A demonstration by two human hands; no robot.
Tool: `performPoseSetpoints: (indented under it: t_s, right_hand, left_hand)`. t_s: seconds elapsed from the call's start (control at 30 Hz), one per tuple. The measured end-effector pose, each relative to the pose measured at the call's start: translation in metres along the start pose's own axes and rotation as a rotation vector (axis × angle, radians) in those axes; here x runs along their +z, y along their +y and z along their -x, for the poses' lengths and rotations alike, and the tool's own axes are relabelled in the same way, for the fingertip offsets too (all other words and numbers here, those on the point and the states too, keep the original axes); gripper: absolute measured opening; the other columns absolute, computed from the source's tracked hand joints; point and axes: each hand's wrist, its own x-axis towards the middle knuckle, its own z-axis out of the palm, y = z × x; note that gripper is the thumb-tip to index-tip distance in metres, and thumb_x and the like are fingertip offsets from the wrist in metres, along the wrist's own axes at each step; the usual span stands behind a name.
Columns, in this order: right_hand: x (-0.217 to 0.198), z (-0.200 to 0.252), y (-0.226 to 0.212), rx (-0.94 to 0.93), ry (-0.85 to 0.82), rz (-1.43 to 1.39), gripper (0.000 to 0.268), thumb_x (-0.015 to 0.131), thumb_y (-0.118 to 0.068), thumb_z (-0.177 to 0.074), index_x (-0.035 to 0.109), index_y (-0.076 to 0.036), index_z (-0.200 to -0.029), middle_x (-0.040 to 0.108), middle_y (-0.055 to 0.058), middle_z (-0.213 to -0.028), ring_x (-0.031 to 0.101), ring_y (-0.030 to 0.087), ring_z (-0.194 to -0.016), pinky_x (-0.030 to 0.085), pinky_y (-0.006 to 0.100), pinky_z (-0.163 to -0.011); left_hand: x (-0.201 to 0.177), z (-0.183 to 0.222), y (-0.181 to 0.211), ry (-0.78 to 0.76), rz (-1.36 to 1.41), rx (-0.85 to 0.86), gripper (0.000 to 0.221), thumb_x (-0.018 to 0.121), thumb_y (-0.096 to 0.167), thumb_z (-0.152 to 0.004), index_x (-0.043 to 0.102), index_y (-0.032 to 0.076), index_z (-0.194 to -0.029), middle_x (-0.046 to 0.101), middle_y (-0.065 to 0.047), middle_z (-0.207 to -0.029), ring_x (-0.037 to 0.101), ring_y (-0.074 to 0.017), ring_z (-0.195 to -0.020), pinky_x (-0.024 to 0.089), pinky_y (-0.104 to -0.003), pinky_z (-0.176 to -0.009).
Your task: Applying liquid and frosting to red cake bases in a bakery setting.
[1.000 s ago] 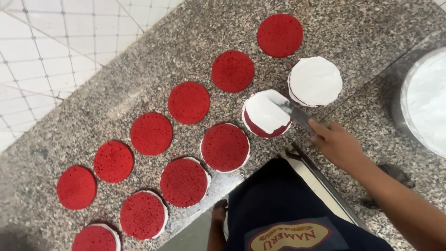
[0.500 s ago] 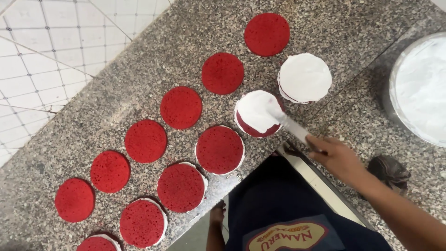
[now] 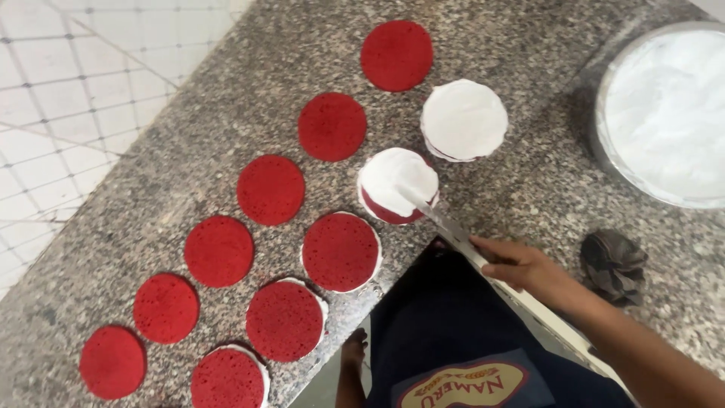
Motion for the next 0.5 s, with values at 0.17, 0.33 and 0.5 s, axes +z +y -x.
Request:
performPoseSetpoints:
  t_s: [0.17,0.33,0.5]
  right_hand:
    - [-0.045,0.012,0.057,-0.122,0.193,-0.558,0.066,0.061,-0.021,-0.091,0.043,-0.015,-0.155,0.069,0.007,-0.102,0.063,0.018,-0.076,0.055,0.033,-0.064]
    - [-0.094,0.039,0.092,-0.100,0.805,-0.541,0.065,0.061,-0.016,-0.101,0.042,-0.009,-0.163,0.051,0.014,-0.096,0.056,0.015,-0.072,0.049,0.031,-0.060]
    - [-0.108,0.058,0.157,-0.142,1.003,-0.912,0.040,0.043,-0.022,-0.115,0.040,0.010,-0.139,0.066,0.010,-0.088,0.054,0.016,-0.055,0.044,0.031,-0.046]
  left_hand:
    - [0.000,-0.022,-0.006,-0.057,-0.107,0.091,0.046,0.058,0.040,-0.093,0.070,0.010,-0.127,0.075,-0.008,-0.118,0.065,-0.0215,-0.088,0.045,-0.038,-0.068]
    - [0.006,-0.034,0.013,-0.141,-0.180,0.034,0.051,0.054,0.042,-0.094,0.063,0.010,-0.134,0.075,-0.006,-0.122,0.068,-0.0198,-0.091,0.046,-0.036,-0.067]
    - [0.010,-0.037,0.041,-0.205,-0.280,0.094,0.071,0.055,0.055,-0.094,0.049,0.014,-0.151,0.058,-0.006,-0.148,0.052,-0.0255,-0.135,0.038,-0.045,-0.106]
